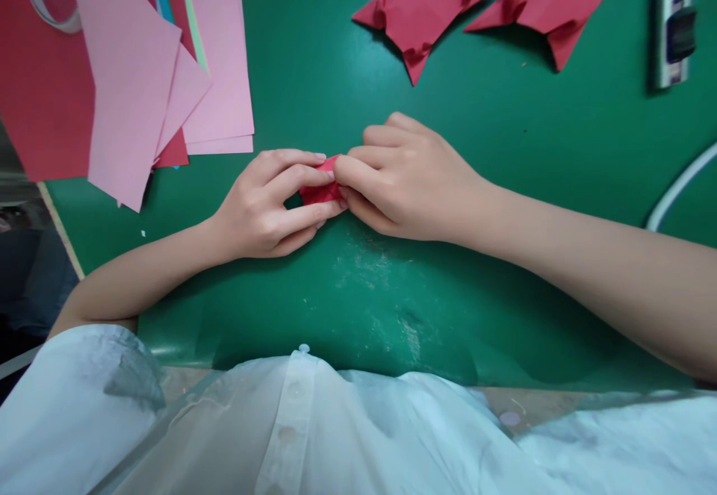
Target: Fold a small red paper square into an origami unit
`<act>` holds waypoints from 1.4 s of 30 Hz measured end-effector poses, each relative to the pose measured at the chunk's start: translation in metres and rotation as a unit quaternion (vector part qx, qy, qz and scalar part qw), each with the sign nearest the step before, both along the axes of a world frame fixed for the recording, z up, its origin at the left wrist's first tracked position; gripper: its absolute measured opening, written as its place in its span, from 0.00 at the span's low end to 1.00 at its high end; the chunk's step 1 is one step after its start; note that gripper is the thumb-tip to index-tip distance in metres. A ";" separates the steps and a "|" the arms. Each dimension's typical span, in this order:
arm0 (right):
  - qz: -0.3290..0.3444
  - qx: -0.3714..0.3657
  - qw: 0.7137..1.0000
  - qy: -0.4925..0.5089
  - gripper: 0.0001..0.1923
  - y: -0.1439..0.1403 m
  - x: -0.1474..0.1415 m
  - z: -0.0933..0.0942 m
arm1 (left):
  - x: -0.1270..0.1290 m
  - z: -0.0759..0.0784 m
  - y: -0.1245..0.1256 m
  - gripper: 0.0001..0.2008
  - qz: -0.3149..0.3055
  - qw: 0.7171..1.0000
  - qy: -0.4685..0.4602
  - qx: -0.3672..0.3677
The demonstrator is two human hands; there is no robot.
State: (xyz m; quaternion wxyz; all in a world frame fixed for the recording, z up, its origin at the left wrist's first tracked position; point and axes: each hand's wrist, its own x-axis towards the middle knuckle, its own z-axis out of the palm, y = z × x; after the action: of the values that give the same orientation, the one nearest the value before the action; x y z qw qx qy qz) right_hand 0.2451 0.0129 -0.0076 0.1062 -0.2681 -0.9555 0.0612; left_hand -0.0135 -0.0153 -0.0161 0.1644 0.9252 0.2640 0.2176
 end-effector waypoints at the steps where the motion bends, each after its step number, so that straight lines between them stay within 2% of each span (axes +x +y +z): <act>1: 0.002 0.006 1.000 0.000 0.21 0.000 0.000 0.000 | 0.000 0.000 0.000 0.14 0.001 1.000 0.005 0.013; 6: 0.006 -0.003 1.000 -0.016 0.21 0.000 0.001 -0.001 | 0.002 0.000 0.001 0.14 0.010 0.999 0.043 0.012; 12: 0.019 0.051 0.998 0.039 0.18 0.000 0.001 -0.002 | 0.001 0.001 0.001 0.14 0.015 0.997 0.042 0.055; 15: 0.019 0.050 0.998 0.041 0.18 0.000 0.000 -0.001 | 0.000 0.002 0.000 0.13 0.018 0.998 0.036 0.050; 19: 0.000 -0.006 1.000 0.002 0.23 0.000 -0.001 0.003 | 0.000 0.002 0.001 0.12 0.010 0.999 0.022 0.022; 23: -0.033 -0.107 0.994 -0.023 0.27 0.000 -0.003 0.006 | 0.000 0.003 0.001 0.12 0.008 0.998 0.018 0.059; 27: -0.037 -0.140 0.989 -0.018 0.29 0.001 -0.002 0.007 | 0.002 0.004 0.001 0.13 0.014 0.997 0.050 0.063; 30: -0.020 -0.125 0.992 -0.018 0.29 0.000 0.000 0.005 | 0.003 0.003 0.001 0.12 0.017 0.994 0.043 0.102; 33: 0.010 -0.077 0.997 -0.005 0.27 0.000 0.002 0.002 | 0.005 0.002 0.002 0.11 0.023 0.991 0.035 0.127; 38: 0.051 0.036 0.994 0.090 0.18 -0.001 0.004 -0.004 | 0.004 0.000 0.002 0.09 0.018 0.993 0.000 0.114; 42: 0.060 0.051 0.990 0.116 0.15 0.000 0.005 -0.004 | 0.002 0.000 0.001 0.10 0.014 0.997 0.001 0.081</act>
State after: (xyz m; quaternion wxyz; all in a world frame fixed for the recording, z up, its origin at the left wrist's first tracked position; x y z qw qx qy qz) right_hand 0.2498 0.0131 -0.0119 0.2259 -0.1952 -0.9531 0.0491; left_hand -0.0115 -0.0138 -0.0165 0.0851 0.9319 0.2589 0.2394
